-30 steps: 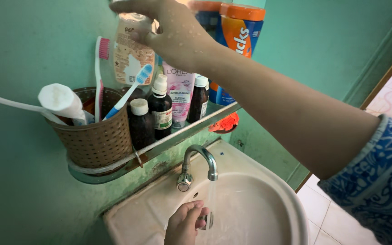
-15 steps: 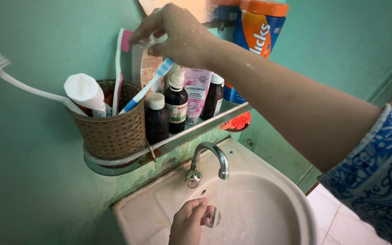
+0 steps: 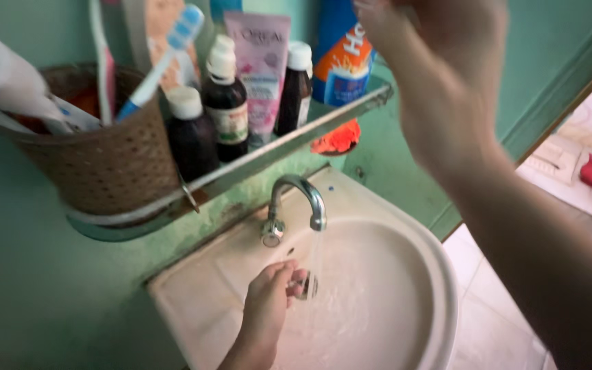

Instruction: The person scrubs a bathroom sink with a red sponge, rinses the sponge, and then washes a small plastic bottle under running water. The person also washes their hands and places the bottle on a shelf above the sink.

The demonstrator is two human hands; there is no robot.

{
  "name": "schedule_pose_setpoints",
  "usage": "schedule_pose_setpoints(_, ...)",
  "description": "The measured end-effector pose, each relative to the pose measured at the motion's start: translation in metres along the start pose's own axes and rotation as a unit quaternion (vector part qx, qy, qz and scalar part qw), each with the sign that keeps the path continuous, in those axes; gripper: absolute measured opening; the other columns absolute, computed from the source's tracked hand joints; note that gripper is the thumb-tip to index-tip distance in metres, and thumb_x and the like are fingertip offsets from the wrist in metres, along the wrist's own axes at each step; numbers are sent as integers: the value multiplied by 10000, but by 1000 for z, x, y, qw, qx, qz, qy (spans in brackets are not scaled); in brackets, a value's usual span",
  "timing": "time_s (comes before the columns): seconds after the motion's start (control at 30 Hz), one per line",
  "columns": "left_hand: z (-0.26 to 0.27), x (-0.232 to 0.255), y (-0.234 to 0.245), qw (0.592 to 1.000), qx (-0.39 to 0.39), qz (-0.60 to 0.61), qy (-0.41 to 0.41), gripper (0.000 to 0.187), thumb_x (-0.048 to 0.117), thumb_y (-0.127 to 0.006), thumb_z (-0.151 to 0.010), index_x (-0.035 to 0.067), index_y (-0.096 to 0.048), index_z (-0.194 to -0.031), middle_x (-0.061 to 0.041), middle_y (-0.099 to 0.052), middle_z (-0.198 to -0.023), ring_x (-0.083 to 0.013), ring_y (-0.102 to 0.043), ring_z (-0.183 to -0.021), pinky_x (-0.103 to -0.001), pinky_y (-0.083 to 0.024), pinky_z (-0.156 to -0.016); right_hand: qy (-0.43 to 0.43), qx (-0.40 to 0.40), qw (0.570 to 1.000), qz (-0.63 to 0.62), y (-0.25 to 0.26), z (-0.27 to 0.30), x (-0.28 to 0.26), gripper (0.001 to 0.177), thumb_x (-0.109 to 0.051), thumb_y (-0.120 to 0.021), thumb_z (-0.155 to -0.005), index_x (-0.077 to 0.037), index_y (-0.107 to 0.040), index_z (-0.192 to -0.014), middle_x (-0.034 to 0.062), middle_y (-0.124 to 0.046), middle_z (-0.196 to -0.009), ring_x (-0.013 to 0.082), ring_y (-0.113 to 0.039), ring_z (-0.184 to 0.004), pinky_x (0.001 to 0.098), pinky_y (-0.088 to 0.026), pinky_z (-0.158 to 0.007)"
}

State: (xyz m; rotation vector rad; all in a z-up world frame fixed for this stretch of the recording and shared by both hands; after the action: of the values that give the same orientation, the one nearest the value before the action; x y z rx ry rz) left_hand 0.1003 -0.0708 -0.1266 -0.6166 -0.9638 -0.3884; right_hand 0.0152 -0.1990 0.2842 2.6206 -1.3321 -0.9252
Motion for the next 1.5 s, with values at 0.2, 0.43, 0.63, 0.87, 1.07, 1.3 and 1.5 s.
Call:
schedule_pose_setpoints(0.2,-11,-10,-25,995,-25,-15,99,331,263,-462,-988,103,-677,-1182,-63,-781,-1051,-138,-667,-845,-309,-511,-791,-449,148,876,-96,3,228,121,74,-9,-572,-942,2,-638,-910,116,-683,-946,200,-627,-849,337,-552,-778)
schedule_pose_setpoints(0.43,-49,-64,-59,978,-65,90,178,341,333,-451,-1030,111,-689,-1131,-20,-667,-989,-172,-607,-911,-350,-512,-851,-730,136,522,-420,-95,358,203,292,-106,-437,-1008,65,-637,-1136,140,-641,-1034,242,-632,-968,376,-526,-964)
schedule_pose_setpoints(0.63,-56,-70,-47,954,124,210,173,370,411,-447,-1043,166,-724,-1038,1,-699,-1039,-145,-614,-979,-321,-460,-859,-724,51,526,-443,-141,355,231,264,-122,-431,-1027,28,-640,-1086,127,-688,-996,236,-641,-955,397,-513,-964)
schedule_pose_setpoints(0.87,-49,-68,-42,921,257,281,77,306,308,-568,-1039,34,-685,-968,-77,-682,-914,-210,-640,-838,-354,-510,-791,-744,-14,476,-468,-148,351,215,242,-174,-434,-1019,-48,-636,-1064,109,-686,-1025,245,-656,-979,415,-513,-966)
schedule_pose_setpoints(1.07,-22,-33,-51,913,400,57,-56,390,321,-602,-976,-28,-713,-843,-155,-714,-805,-256,-636,-752,-407,-517,-720,-773,-78,446,-445,-150,344,219,296,-214,-419,-1037,-27,-637,-1106,131,-701,-1080,257,-655,-1007,438,-526,-958)
schedule_pose_setpoints(1.3,-5,-16,-71,856,502,88,-85,376,318,-525,-991,28,-756,-929,-108,-752,-849,-217,-690,-786,-360,-519,-759,-769,-160,427,-448,-143,331,226,266,-220,-427,-1034,-62,-632,-1093,122,-688,-1045,264,-650,-962,454,-543,-904)
schedule_pose_setpoints(1.5,-17,-40,-65,856,474,175,-112,277,221,-580,-933,-7,-738,-931,-119,-730,-861,-239,-674,-768,-413,-532,-746,-757,-242,388,-467,-143,342,216,350,-297,-405,-1014,-56,-638,-1116,121,-693,-1028,253,-643,-933,445,-544,-852)
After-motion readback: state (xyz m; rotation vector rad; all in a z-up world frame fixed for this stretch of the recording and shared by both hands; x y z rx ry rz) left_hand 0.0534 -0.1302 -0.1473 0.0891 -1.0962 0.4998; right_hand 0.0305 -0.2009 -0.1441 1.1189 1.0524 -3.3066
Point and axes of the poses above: each hand's wrist, its own z-axis away from the middle knuckle, its own y-axis out of the back of the hand, x = y × z, the point moved 8 cm from there along -z, towards the middle knuckle
